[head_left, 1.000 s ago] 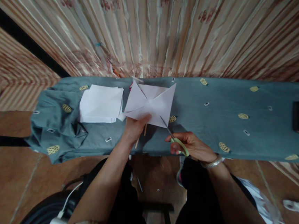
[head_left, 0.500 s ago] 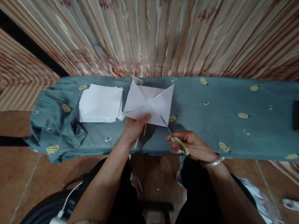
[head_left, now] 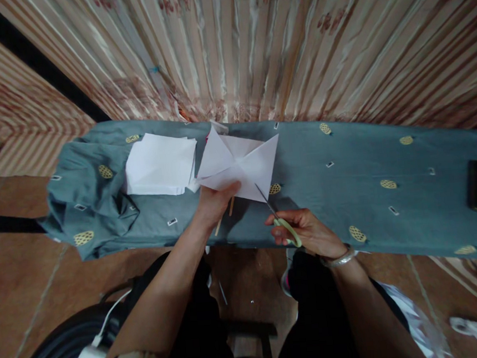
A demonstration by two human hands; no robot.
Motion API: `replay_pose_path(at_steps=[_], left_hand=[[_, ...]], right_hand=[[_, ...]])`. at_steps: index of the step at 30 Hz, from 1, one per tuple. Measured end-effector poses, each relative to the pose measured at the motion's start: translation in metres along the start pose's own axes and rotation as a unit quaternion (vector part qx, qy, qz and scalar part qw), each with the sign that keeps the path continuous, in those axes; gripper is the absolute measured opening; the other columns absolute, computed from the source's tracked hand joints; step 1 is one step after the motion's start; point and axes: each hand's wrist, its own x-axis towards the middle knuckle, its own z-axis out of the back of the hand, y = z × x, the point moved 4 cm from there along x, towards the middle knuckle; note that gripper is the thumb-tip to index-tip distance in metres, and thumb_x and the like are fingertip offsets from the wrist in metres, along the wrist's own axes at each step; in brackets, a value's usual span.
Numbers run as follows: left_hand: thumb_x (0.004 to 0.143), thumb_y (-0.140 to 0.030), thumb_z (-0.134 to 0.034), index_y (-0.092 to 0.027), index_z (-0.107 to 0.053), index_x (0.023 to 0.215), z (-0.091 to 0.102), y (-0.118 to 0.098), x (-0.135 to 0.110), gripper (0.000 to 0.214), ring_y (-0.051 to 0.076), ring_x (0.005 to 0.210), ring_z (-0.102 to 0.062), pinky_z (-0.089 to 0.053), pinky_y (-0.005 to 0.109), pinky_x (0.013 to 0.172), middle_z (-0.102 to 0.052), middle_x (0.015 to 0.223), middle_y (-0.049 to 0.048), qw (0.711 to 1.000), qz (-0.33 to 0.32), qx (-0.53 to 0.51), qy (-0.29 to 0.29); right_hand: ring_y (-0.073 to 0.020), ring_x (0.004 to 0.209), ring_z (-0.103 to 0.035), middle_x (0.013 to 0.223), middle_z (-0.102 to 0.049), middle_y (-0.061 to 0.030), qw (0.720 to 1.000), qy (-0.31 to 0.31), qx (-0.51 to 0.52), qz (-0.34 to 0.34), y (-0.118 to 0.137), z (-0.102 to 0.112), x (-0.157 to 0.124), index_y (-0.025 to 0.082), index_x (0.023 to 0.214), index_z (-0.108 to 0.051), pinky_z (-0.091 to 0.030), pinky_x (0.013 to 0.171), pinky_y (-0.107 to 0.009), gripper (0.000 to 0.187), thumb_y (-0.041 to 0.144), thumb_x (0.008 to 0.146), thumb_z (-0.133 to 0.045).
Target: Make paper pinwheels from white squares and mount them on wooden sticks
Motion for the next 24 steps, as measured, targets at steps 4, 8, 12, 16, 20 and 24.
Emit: replay_pose_path(at_steps=[4,8,12,16,20,24], left_hand=[[0.057,-0.032,-0.079,-0.014,-0.067,0.108,0.0,0.0,-0.001,0.055,0.025,0.099,-0.066,-0.052,0.041,0.095,-0.073,0.11,0.0114,1.0,0.004,0.003,-0.007],[0.057,-0.032,-0.079,-0.014,-0.068,0.108,0.001,0.0,-0.001,0.055,0.025,0.099,-0.066,-0.052,0.041,0.095,-0.073,0.108,0.0118,1.0,0.009,0.011,-0.013],[0.057,-0.032,-0.079,-0.014,-0.068,0.107,0.0,-0.002,-0.002,0.054,0.026,0.102,-0.065,-0.051,0.042,0.096,-0.073,0.11,0.0116,1.0,0.012,0.011,-0.01],[0.057,-0.032,-0.079,-0.013,-0.069,0.101,-0.001,-0.003,-0.005,0.049,0.026,0.102,-0.065,-0.05,0.042,0.097,-0.072,0.109,0.0113,0.999,0.025,0.022,-0.005],[0.056,-0.032,-0.08,-0.012,-0.068,0.1,-0.006,-0.004,-0.009,0.05,0.026,0.099,-0.066,-0.051,0.044,0.094,-0.073,0.108,0.0121,0.998,0.046,0.041,0.018],[0.058,-0.03,-0.079,-0.012,-0.067,0.1,-0.011,-0.002,-0.013,0.047,0.024,0.096,-0.066,-0.052,0.041,0.092,-0.073,0.107,0.0112,0.996,0.051,0.048,0.049]], right_hand=[[-0.0048,0.046,-0.054,0.055,-0.061,0.0049,1.0,-0.009,-0.013,0.004,-0.001,0.002,0.001,0.015,0.082,-0.07,-0.041,0.043,-0.017,0.045,0.047,0.057,-0.089],[-0.0051,0.047,-0.053,0.055,-0.061,0.0044,0.999,-0.008,-0.031,0.011,-0.001,0.003,0.001,0.015,0.083,-0.07,-0.041,0.044,-0.017,0.043,0.047,0.06,-0.087],[-0.0054,0.048,-0.054,0.056,-0.061,0.0038,0.999,-0.003,-0.03,0.012,-0.001,0.002,0.001,0.014,0.084,-0.069,-0.041,0.045,-0.017,0.044,0.047,0.061,-0.087],[-0.0054,0.048,-0.055,0.057,-0.061,0.0047,1.0,-0.008,-0.026,0.005,0.0,0.001,0.0,0.015,0.085,-0.068,-0.043,0.045,-0.017,0.049,0.049,0.057,-0.088],[-0.0065,0.049,-0.056,0.06,-0.062,0.0037,1.0,-0.001,-0.025,-0.001,0.005,-0.001,-0.002,0.014,0.085,-0.068,-0.045,0.045,-0.019,0.051,0.05,0.055,-0.088],[-0.0064,0.051,-0.053,0.062,-0.062,0.0016,0.999,-0.004,-0.036,0.014,0.009,-0.001,-0.002,0.012,0.086,-0.07,-0.044,0.047,-0.019,0.05,0.049,0.057,-0.088]])
